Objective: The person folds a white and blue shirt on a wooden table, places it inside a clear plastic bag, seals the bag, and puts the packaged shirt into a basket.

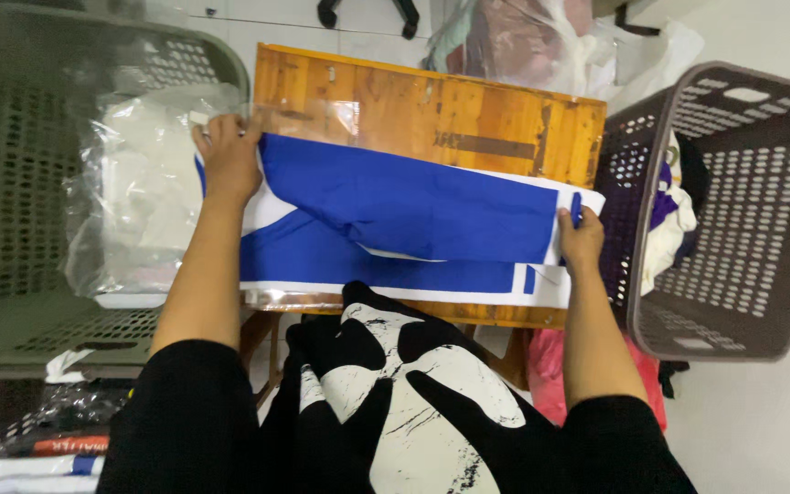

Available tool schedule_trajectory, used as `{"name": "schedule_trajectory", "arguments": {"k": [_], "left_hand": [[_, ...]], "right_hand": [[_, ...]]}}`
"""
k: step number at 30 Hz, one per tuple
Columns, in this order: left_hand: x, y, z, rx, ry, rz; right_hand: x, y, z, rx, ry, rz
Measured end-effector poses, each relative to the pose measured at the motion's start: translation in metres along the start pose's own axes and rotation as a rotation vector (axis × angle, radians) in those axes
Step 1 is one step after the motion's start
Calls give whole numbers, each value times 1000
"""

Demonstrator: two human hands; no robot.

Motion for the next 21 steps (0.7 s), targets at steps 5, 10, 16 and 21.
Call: {"name": "schedule_trajectory", "arguments": {"k": [5, 10, 16, 21], "left_hand": [[-101, 32, 34, -131, 269, -172], [-166, 85, 17, 45, 245, -429], [-157, 101, -19, 206, 80, -398], [-156, 115, -22, 90, 27, -493]], "right_hand": [[17, 15, -2, 49, -215, -127], [68, 24, 31, -121, -320, 62], [33, 30, 35, -169, 125, 105], [25, 85, 61, -196, 411, -141]]}}
Point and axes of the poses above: each hand's wrist, its own y-axis away from the middle knuckle, its own z-axis out of the back of the hand, x = y × z, the point moved 4 cm from there along -y, towards the middle knuckle, and after that the axes turned 4 degrees about -x, right-handed, at the moved point
